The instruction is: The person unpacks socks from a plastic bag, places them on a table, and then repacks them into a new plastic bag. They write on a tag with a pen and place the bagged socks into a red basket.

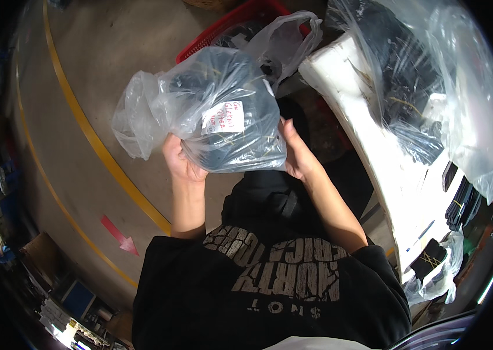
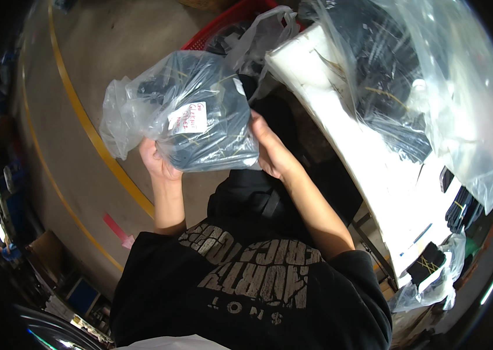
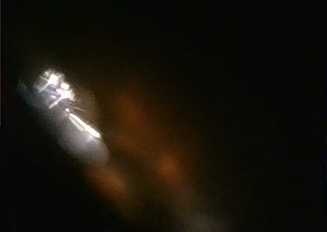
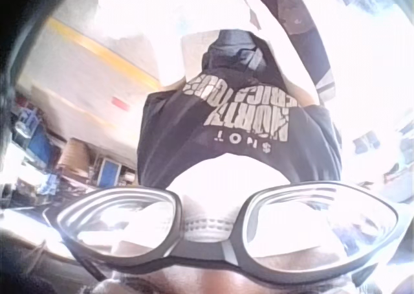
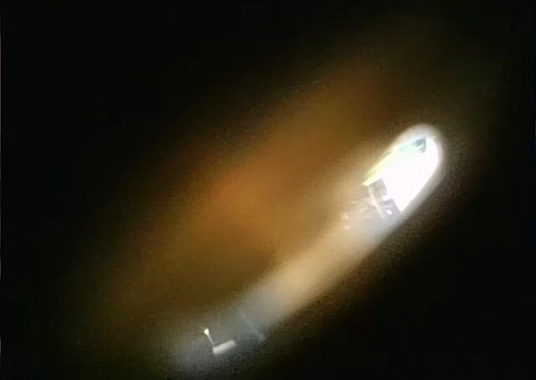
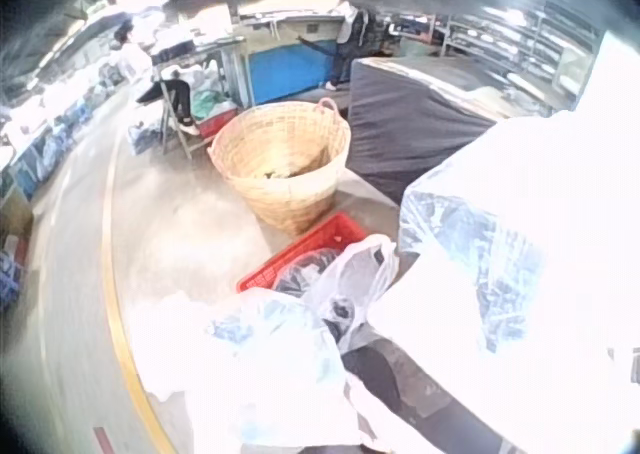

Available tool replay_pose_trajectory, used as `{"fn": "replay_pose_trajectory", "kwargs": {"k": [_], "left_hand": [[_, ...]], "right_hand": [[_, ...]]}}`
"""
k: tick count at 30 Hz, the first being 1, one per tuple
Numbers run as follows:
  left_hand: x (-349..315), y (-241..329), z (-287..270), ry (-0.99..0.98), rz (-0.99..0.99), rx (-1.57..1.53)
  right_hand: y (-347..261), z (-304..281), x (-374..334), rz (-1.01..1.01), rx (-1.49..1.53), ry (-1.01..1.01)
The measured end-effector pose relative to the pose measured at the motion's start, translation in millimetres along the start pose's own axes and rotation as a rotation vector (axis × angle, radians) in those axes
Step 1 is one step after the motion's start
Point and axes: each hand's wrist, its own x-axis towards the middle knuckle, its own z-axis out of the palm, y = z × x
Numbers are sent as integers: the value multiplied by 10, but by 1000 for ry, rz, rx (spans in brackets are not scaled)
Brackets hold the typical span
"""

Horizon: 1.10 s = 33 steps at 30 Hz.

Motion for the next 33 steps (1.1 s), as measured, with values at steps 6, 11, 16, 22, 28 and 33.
{"fn": "replay_pose_trajectory", "kwargs": {"k": [6, 11, 16, 22, 28, 33], "left_hand": [[-143, -88, -304, -6, 15, 15], [-119, -36, -341, 73, 230, 649], [-131, -116, -395, 67, 194, 322], [-170, -159, -81, 191, 98, 310], [-122, -267, 191, 298, 199, 461], [-157, -231, 295, 322, 157, 464]], "right_hand": [[109, -18, 373, 96, 329, -13], [-326, 433, -58, -349, -387, -182], [-451, 594, -242, -517, -621, -60], [-440, 485, -186, -451, -483, 183], [-493, 416, -202, -341, -286, 303], [-481, 336, -226, -261, -180, 301]]}}
